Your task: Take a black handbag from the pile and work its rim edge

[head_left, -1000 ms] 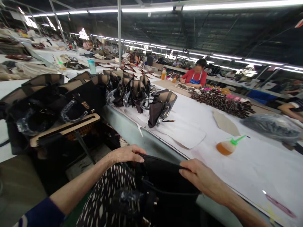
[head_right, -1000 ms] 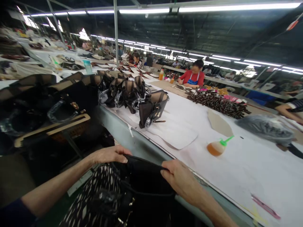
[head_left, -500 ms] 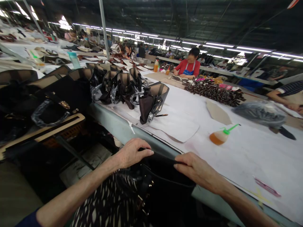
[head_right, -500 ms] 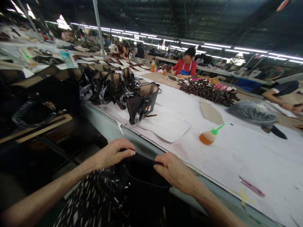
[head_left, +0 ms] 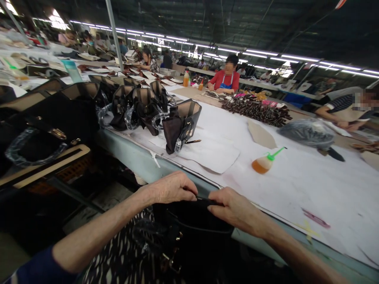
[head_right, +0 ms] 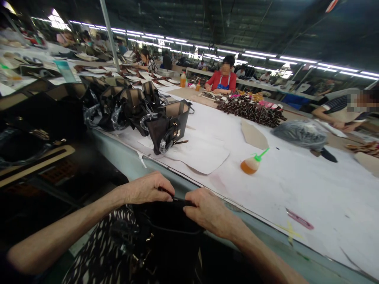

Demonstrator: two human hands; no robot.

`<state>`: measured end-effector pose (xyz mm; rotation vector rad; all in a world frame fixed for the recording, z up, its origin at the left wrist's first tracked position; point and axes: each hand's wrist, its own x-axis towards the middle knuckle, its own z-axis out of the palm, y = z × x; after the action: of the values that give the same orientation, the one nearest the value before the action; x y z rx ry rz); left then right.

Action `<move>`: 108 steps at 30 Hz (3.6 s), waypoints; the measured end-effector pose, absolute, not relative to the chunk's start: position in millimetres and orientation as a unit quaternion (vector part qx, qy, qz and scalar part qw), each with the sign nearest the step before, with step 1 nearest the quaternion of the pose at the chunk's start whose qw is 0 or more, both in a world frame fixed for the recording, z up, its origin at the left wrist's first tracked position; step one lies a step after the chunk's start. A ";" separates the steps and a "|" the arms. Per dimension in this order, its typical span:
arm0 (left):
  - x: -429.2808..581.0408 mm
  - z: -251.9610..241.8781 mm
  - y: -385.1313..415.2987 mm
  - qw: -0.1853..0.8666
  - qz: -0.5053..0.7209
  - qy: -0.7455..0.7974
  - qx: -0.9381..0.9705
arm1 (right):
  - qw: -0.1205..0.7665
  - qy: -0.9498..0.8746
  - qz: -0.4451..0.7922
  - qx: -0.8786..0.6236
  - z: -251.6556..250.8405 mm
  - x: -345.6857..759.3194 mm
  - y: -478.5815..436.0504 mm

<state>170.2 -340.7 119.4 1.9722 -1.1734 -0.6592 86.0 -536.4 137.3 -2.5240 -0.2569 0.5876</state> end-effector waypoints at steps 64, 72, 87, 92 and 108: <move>178.9 112.7 -337.4 0.410 -0.501 -0.313 0.695 | 0.403 -0.116 0.294 -0.859 122.4 95.6 -542.6; 176.2 102.3 -320.6 0.407 -0.413 -0.330 0.744 | 0.354 -0.116 0.287 -0.883 122.2 100.8 -540.2; 168.1 104.3 -326.7 0.428 -0.384 -0.309 0.757 | 0.379 -0.042 0.288 -0.878 122.0 104.5 -529.4; 167.6 105.1 -329.0 0.424 -0.378 -0.307 0.764 | 0.308 -0.071 0.238 -0.918 129.9 99.8 -525.8; 167.1 106.2 -332.9 0.437 -0.419 -0.239 0.759 | 0.399 -0.057 0.323 -0.856 121.3 111.1 -518.1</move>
<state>167.1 -332.9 106.2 1.8875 -0.5952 -1.0432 111.1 -518.1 121.3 -2.1680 -0.1451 0.8183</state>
